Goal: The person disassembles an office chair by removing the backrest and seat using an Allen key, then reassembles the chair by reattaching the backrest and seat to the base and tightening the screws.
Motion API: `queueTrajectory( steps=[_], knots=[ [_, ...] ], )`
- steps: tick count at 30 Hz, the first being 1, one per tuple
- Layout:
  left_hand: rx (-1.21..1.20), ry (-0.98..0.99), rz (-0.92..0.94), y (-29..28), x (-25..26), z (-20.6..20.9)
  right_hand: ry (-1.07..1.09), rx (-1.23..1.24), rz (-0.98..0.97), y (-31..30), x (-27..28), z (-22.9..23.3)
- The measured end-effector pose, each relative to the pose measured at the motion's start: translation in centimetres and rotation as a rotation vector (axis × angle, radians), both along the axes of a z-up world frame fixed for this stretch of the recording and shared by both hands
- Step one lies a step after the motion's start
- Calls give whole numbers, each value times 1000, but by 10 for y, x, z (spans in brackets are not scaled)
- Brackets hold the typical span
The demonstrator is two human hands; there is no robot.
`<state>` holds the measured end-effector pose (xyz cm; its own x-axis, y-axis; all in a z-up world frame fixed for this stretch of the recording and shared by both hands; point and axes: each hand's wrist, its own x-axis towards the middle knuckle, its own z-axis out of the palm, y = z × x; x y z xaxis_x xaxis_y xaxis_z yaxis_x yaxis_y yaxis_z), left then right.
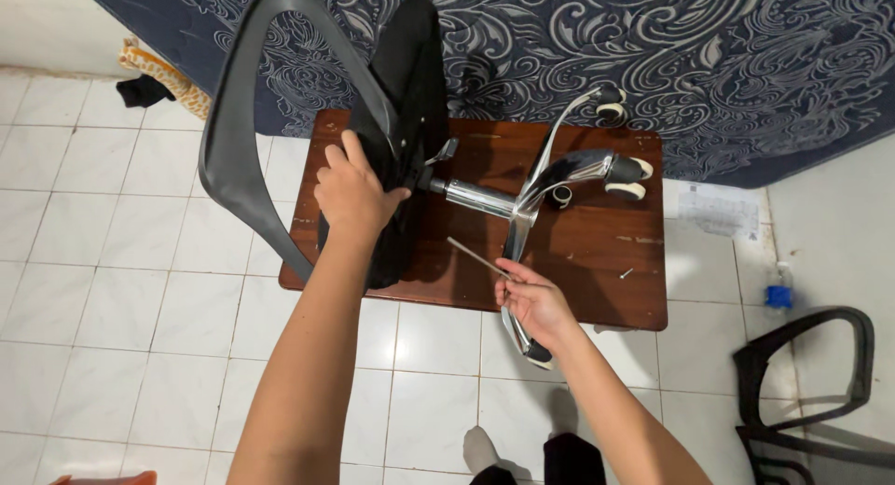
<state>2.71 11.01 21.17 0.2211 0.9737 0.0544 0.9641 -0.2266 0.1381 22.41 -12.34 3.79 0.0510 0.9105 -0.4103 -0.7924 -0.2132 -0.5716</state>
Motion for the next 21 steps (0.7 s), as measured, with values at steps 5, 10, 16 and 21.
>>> queueTrajectory(
  steps=[5, 10, 16, 21],
  knots=[
    [41, 78, 77, -3, 14, 4, 163, 15, 130, 28, 0, 14],
    [97, 170, 93, -1, 18, -3, 292, 3, 138, 66, -11, 25],
    [194, 137, 105, 0, 20, -14, 150, 127, 8, 107, 9, 17],
    [225, 121, 126, -1, 24, -16, 223, 148, 142, 109, 8, 13]
  ],
)
